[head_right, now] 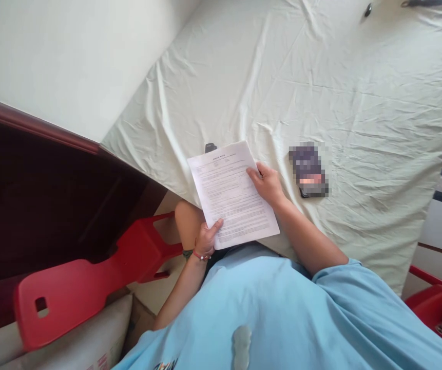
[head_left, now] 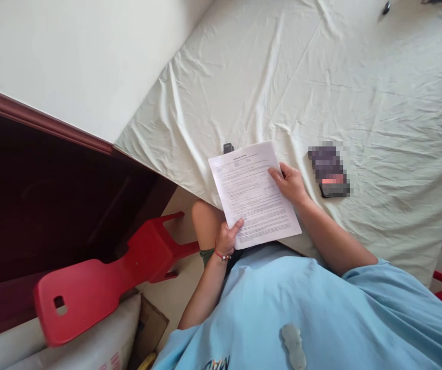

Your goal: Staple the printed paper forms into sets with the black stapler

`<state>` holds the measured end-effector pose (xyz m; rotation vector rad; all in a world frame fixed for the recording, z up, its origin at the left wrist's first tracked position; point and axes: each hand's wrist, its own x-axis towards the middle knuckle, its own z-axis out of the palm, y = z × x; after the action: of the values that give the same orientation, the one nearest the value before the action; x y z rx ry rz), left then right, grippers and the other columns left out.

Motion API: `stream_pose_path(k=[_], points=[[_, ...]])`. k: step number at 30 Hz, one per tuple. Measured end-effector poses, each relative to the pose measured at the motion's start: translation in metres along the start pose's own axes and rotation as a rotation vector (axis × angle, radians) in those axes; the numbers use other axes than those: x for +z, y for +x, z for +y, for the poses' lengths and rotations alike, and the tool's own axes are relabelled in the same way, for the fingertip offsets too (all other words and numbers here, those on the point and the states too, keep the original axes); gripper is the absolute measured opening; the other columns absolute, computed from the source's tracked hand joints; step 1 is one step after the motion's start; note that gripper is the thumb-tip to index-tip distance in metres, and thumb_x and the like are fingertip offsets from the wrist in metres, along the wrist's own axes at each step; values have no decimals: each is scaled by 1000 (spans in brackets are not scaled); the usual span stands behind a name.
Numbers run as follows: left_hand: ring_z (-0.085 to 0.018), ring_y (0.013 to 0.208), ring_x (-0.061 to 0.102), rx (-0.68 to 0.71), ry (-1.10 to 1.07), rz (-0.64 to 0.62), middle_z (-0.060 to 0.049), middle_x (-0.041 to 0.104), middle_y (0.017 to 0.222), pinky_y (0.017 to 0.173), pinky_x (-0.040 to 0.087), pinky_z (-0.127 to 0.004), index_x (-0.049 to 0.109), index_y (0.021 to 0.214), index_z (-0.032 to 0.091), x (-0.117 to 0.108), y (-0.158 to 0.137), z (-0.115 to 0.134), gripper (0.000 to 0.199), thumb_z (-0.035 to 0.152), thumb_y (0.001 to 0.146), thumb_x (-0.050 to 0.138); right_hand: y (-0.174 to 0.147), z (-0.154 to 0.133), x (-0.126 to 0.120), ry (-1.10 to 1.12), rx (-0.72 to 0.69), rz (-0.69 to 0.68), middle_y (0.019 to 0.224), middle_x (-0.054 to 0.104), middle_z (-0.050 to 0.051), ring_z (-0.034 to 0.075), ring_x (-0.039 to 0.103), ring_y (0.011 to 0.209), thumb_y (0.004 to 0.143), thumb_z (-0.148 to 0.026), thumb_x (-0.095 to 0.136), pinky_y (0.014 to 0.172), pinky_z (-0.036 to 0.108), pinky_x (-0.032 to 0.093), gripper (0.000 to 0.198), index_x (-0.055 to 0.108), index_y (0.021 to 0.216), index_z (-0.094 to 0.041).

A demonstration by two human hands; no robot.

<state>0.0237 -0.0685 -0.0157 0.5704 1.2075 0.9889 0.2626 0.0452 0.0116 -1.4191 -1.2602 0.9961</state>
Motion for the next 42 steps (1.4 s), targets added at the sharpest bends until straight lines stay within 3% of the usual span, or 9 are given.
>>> stream_pose_path(k=[5, 18, 22, 27, 29, 33, 36, 39, 42], points=[[-33, 105, 74, 27, 9, 0, -15, 77, 112, 102, 57, -48, 79, 107, 11, -1, 6, -4, 53, 45, 68, 92, 1, -3, -7, -205, -201, 189, 78, 58, 0, 14, 51, 69, 89, -38, 65, 67, 29, 44, 19, 61, 79, -22], [-31, 102, 75, 24, 52, 10, -15, 78, 109, 98, 59, -45, 79, 104, 10, -1, 11, 6, 52, 41, 65, 94, 3, 8, -9, -215, -81, 255, 74, 64, -3, 13, 47, 59, 87, -39, 65, 66, 29, 43, 17, 63, 91, -23], [-31, 102, 75, 12, 18, 13, -15, 77, 110, 99, 58, -47, 79, 106, 10, 2, 11, 4, 53, 39, 64, 94, 1, 9, -10, -269, -142, 244, 73, 65, -1, 14, 52, 61, 93, -38, 61, 66, 30, 43, 19, 62, 81, -23], [-33, 103, 74, -15, 35, 56, -16, 78, 108, 101, 57, -50, 79, 103, 9, 8, 10, 11, 57, 40, 58, 97, -1, 8, -9, -360, -300, 314, 96, 69, 6, 20, 63, 89, 96, -34, 57, 78, 34, 48, 18, 71, 92, -24], [-34, 103, 74, -24, 36, 64, -16, 78, 108, 102, 56, -51, 79, 103, 8, 10, 10, 13, 59, 41, 57, 97, -2, 5, -9, -323, -278, 319, 92, 67, 4, 18, 61, 80, 94, -32, 59, 75, 33, 47, 17, 73, 100, -24], [-35, 102, 74, -27, 34, 79, -16, 78, 106, 104, 54, -54, 79, 101, 9, 13, 10, 14, 59, 41, 55, 98, -1, -3, -14, -185, -188, 215, 81, 64, 0, 14, 51, 66, 90, -30, 65, 72, 32, 46, 10, 72, 93, -24], [-35, 102, 74, -32, 42, 96, -17, 78, 107, 105, 54, -56, 79, 100, 9, 13, 10, 13, 59, 41, 54, 98, 1, -9, -23, -9, -199, 71, 97, 70, 4, 20, 62, 93, 86, -38, 70, 87, 37, 49, 14, 70, 83, -24], [-35, 101, 74, -58, 43, 93, -17, 77, 108, 102, 55, -56, 79, 101, 9, 12, 9, 14, 61, 42, 54, 98, 1, -13, -36, 248, -150, -185, 128, 68, 7, 27, 60, 123, 81, -52, 75, 102, 47, 47, 28, 69, 80, -25], [-35, 98, 74, -72, 61, 85, -15, 78, 100, 97, 57, -54, 77, 101, 8, 14, 9, 16, 64, 45, 53, 98, 0, -20, -50, 403, -85, -545, 130, 70, 9, 31, 60, 127, 73, -62, 80, 104, 53, 48, 40, 70, 72, -23]])
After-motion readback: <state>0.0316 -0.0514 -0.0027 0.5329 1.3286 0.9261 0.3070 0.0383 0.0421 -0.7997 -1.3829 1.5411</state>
